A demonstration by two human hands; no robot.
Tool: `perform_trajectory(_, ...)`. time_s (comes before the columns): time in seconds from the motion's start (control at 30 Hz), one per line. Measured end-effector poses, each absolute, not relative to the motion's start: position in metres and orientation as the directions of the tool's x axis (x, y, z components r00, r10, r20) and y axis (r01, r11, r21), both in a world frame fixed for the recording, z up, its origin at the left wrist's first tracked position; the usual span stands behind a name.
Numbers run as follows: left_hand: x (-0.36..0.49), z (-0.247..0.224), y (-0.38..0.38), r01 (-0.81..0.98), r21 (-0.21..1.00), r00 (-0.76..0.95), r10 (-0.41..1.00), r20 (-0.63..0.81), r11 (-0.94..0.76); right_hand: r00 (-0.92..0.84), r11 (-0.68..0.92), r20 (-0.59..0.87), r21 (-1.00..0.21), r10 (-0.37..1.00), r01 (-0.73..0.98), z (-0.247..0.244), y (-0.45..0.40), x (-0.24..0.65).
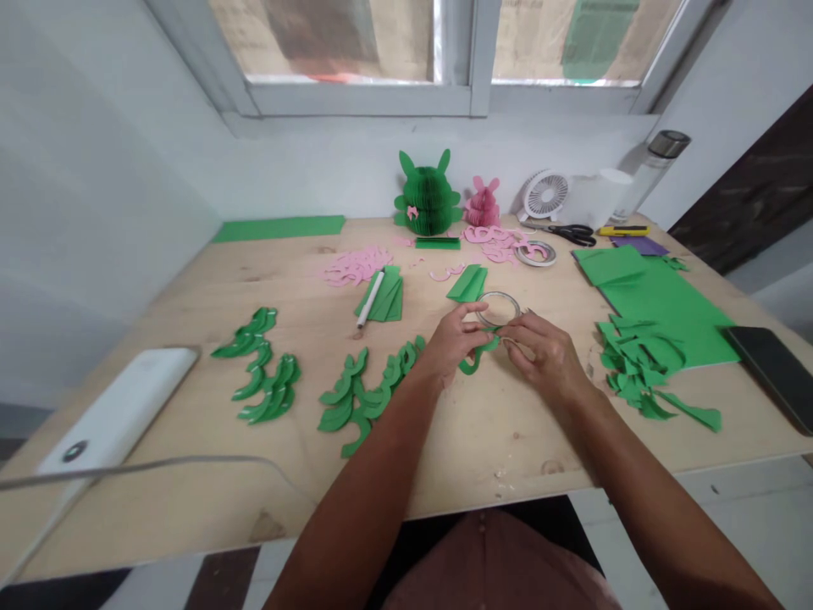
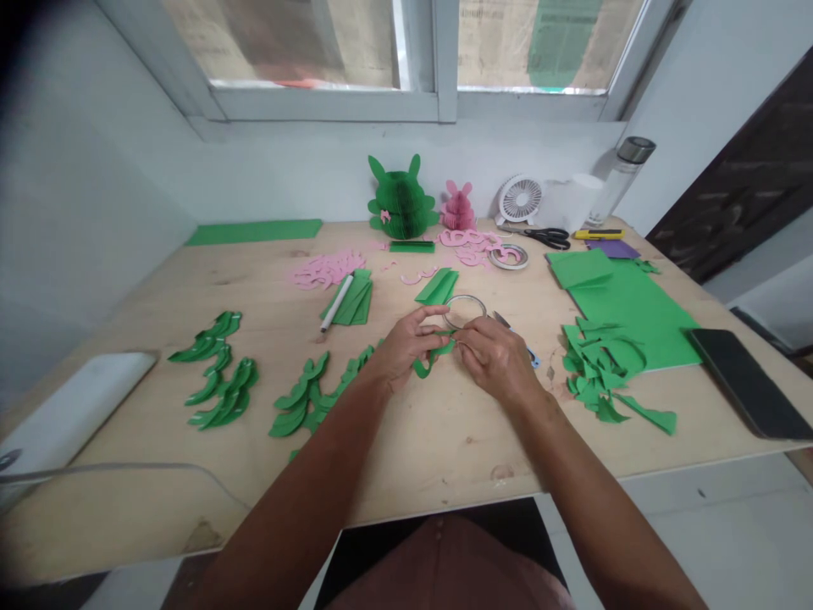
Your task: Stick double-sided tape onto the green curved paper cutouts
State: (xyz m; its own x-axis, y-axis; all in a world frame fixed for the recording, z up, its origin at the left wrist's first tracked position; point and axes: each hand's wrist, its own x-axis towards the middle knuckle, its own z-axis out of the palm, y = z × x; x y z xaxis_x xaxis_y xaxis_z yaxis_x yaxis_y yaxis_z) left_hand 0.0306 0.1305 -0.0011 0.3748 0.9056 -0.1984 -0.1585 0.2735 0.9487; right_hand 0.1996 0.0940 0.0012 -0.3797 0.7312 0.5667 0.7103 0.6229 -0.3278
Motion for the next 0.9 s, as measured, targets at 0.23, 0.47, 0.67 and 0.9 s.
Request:
perform_trajectory(0.23, 0.03, -0.005, 0.132, -0.146, 0.952, 0.375, 0.905, -0.198, 0.269, -0.278, 0.593, 0.58, -0.471, 0.766, 0.653, 0.005, 0.092, 0.197)
perform_trajectory(0.47, 0.034, -0.001, 0.13, -0.199, 0.944, 0.33, 0.925, -0.189, 0.264, 0.007, 0.347, 0.439, -0.722, 0.899, 0.599, 0.002, 0.095, 0.196)
perform_trajectory(0.67, 0.039, -0.001, 0.128, -0.197, 0.954, 0.326, 0.933, -0.153, 0.225, 0.06, 0.118, 0.15, -0.924, 0.987, 0.364, -0.005, 0.097, 0.189)
perform_trajectory(0.9, 0.041, -0.004, 0.129, -0.158, 0.968, 0.335, 0.933, -0.132, 0.194, 0.08, 0.03, 0.046, -0.981, 0.996, 0.19, -0.008, 0.101, 0.189)
